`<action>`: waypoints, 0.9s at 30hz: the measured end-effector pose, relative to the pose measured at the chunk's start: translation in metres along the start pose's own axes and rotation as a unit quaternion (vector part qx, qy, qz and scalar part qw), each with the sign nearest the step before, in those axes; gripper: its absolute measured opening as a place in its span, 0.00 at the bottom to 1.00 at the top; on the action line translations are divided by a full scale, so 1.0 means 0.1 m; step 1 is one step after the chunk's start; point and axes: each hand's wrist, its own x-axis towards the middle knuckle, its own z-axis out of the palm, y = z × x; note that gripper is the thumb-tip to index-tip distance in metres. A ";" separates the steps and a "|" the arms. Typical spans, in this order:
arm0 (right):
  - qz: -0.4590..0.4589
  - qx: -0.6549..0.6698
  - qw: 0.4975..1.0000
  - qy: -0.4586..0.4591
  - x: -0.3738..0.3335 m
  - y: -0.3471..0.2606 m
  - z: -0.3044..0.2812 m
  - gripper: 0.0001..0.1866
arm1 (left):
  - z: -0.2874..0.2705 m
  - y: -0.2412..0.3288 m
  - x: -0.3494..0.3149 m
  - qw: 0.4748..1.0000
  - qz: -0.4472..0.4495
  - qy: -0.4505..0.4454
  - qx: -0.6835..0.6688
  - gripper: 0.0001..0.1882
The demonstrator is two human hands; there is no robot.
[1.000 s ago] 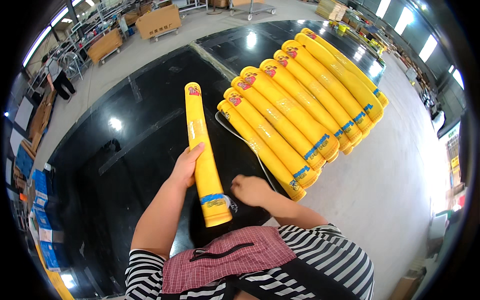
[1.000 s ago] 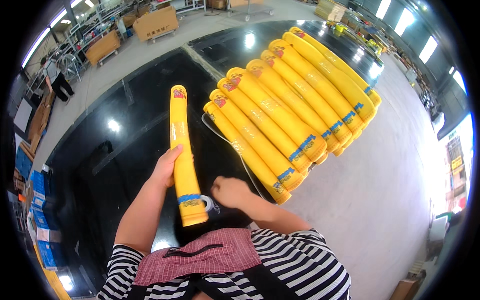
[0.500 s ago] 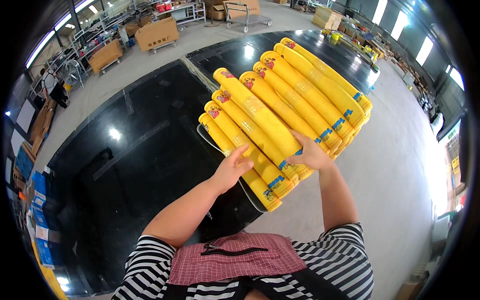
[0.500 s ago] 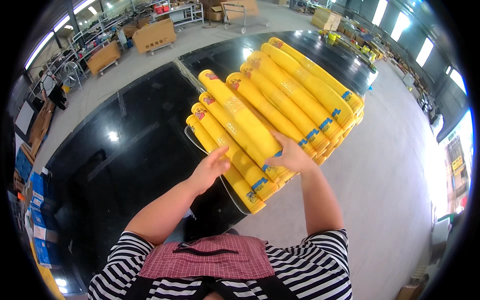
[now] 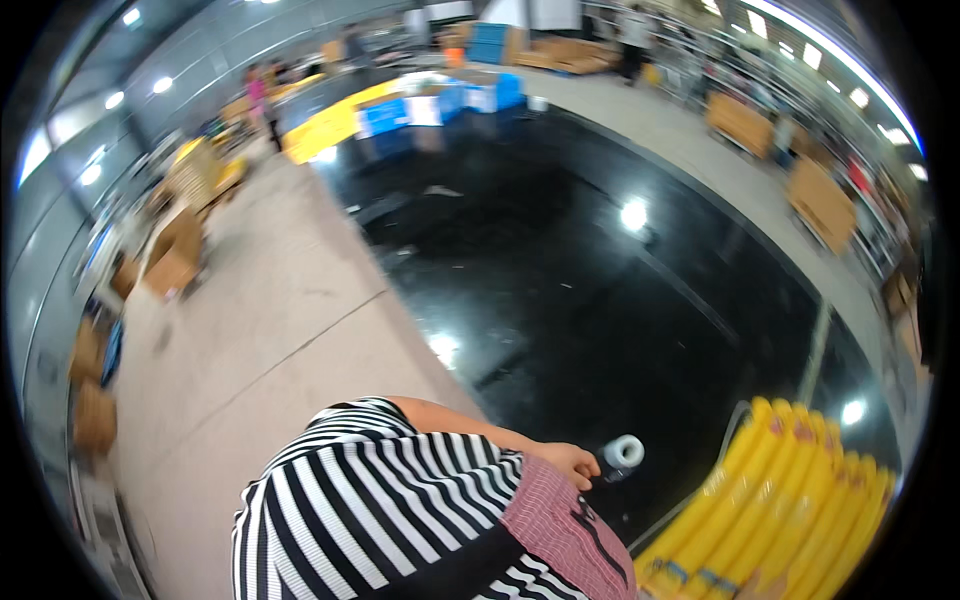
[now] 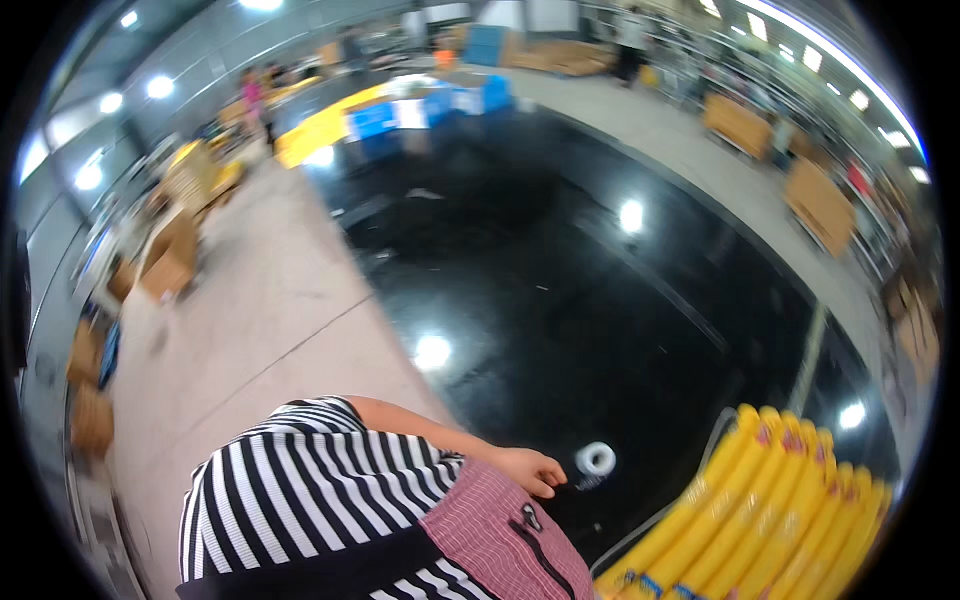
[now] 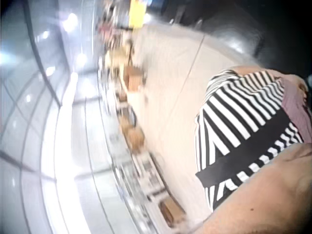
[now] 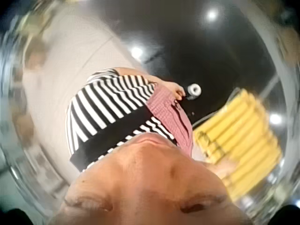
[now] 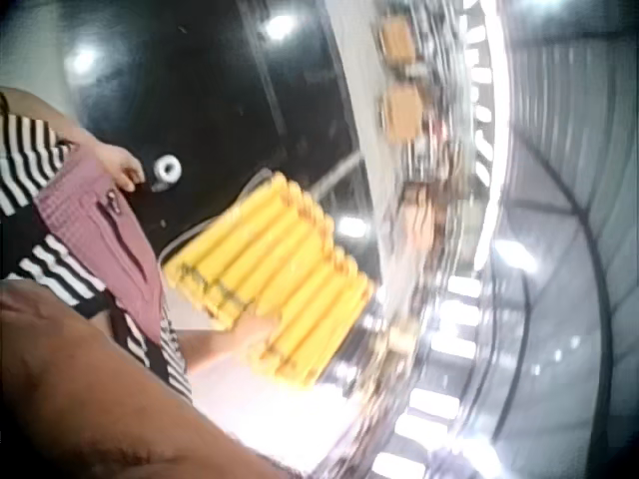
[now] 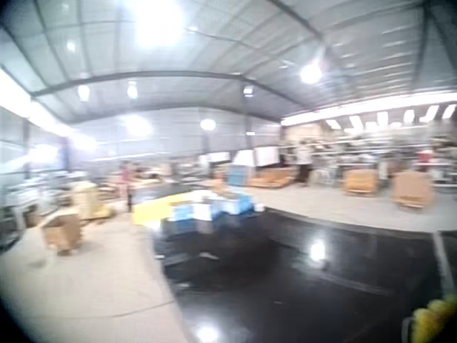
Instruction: The person rolls a black rectangular mat into a yellow printed sleeve and secures it with clear tape. They repeat this process for multiple mats, stacking the finished rolls on the table. The person handles the mats, sleeves, and tape by hand throughout the task.
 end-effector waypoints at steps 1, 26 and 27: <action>-0.056 -0.011 0.998 0.036 0.10 -0.22 -0.06 0.35 | 0.02 -0.03 -0.09 0.999 0.017 0.041 -0.017 0.30; -0.023 0.109 0.971 -0.209 -0.44 -4.34 0.50 0.41 | -0.14 -2.97 -4.47 0.860 -0.100 0.452 -0.214 0.34; 0.015 0.149 0.960 -0.235 -0.41 -4.24 0.70 0.41 | -0.08 -3.02 -4.61 0.847 -0.110 0.456 -0.251 0.33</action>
